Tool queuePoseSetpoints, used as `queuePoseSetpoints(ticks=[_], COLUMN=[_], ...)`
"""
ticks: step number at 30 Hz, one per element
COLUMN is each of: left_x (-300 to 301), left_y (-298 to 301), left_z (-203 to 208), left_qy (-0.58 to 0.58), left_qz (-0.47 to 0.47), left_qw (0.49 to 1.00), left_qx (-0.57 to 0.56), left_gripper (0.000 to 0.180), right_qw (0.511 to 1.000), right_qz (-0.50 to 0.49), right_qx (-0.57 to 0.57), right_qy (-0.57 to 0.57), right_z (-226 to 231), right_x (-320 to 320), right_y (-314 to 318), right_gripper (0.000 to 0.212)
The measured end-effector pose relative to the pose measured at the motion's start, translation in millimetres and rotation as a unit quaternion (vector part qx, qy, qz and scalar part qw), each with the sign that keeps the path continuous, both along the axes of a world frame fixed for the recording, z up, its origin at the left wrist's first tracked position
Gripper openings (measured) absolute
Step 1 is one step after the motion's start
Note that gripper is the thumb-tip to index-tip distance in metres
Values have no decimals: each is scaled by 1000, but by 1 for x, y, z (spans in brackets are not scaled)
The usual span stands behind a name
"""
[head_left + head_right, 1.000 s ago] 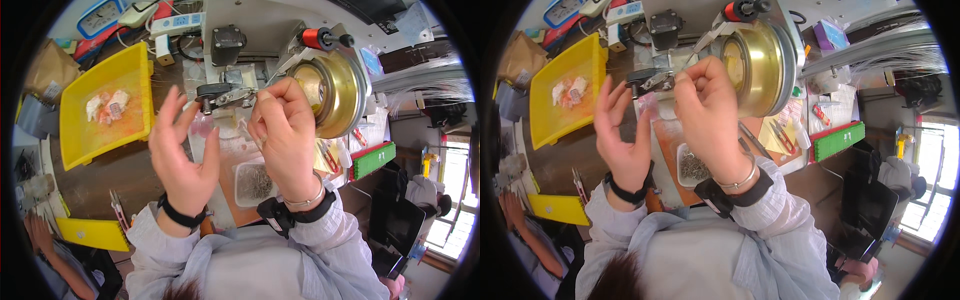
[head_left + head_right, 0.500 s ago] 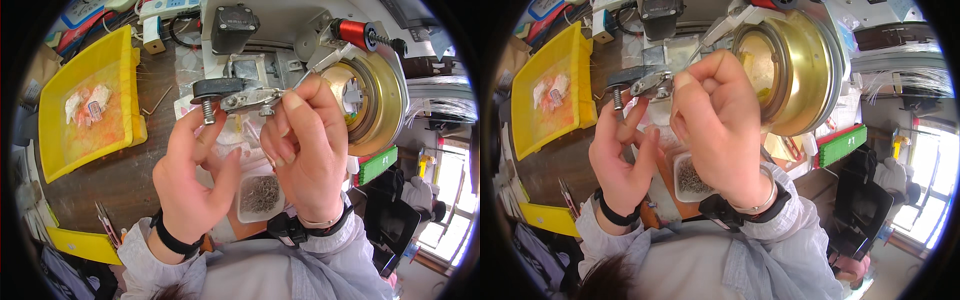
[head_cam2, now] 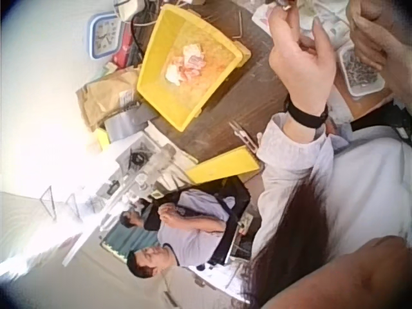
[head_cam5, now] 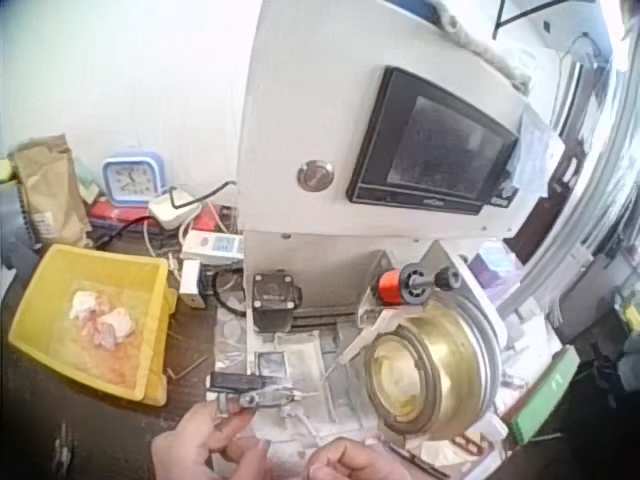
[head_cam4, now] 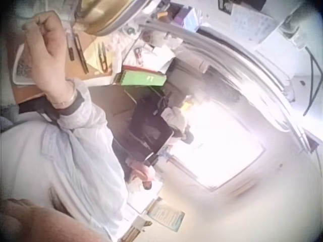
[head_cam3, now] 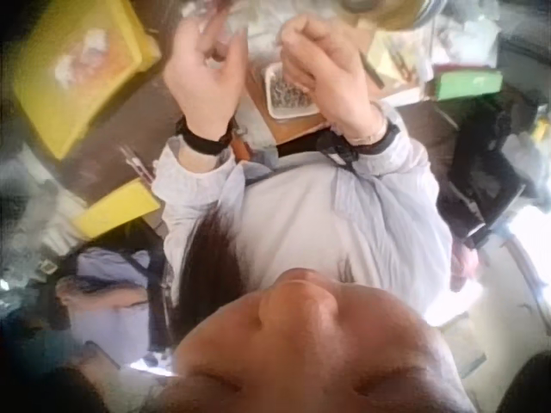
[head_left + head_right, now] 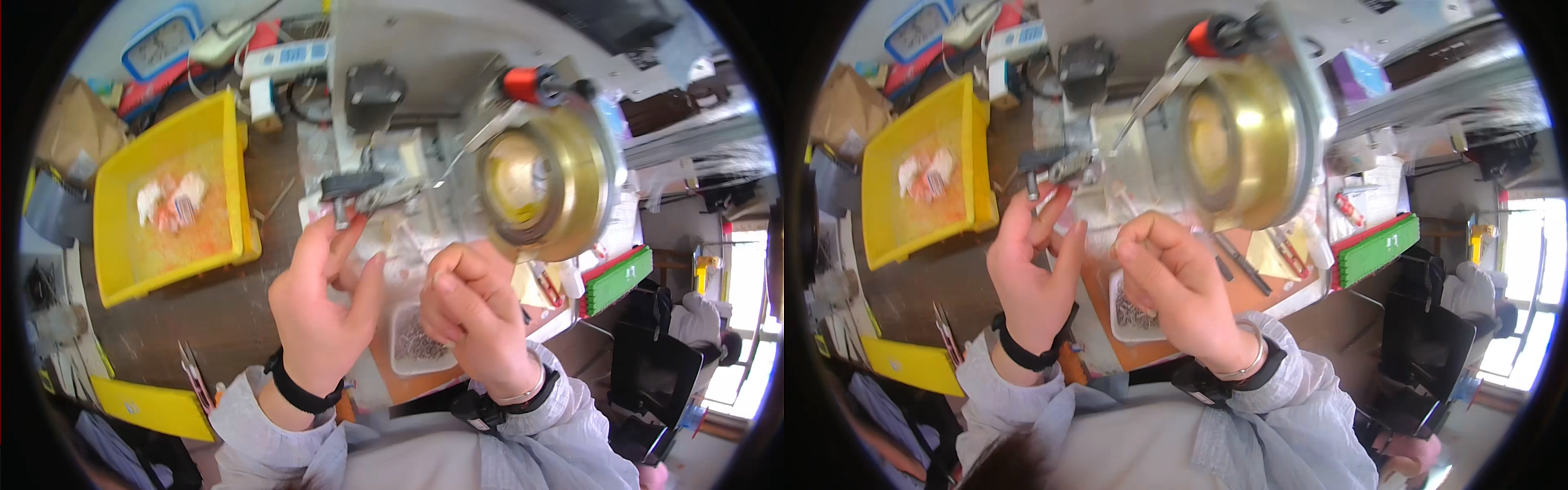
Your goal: Assembling small precision metal components using glue and tweezers at a workbench.
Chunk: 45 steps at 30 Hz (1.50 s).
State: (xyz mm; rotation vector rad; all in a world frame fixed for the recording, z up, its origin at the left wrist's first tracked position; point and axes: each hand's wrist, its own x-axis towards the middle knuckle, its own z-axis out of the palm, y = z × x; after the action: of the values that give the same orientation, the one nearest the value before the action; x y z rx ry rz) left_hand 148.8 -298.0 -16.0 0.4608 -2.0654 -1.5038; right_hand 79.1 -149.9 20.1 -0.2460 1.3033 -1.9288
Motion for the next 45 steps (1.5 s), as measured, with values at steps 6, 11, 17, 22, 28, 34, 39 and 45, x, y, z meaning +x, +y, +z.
queuePoseSetpoints(ticks=[6,11,17,22,28,34,39,45], left_x=[11,5,7,16,28,44,11,-20], left_y=[-5,-4,-17,-12,-9,-10,23,56], left_z=[-2,-1,-15,9,55,81,118,129], left_qy=[-17,19,96,115,116,134,122,31], left_qz=[7,34,90,145,90,143,-84,-263], left_qw=[1000,995,988,981,989,981,988,950], left_qx=[20,-94,82,57,4,-5,-45,166], left_gripper=[35,27,9,9,7,7,13,28], right_qw=[990,921,808,763,710,862,948,967], right_qz=[-16,28,-322,-483,-359,-407,-186,-107], right_qx=[54,142,149,112,324,-48,-136,-157], right_qy=[126,362,470,415,511,299,217,170], right_z=[8,16,30,75,86,96,91,93], right_x=[18,21,-30,-121,-168,-120,-64,-59], right_y=[9,51,111,161,186,194,143,122], right_gripper=[51,50,29,36,20,11,7,7])
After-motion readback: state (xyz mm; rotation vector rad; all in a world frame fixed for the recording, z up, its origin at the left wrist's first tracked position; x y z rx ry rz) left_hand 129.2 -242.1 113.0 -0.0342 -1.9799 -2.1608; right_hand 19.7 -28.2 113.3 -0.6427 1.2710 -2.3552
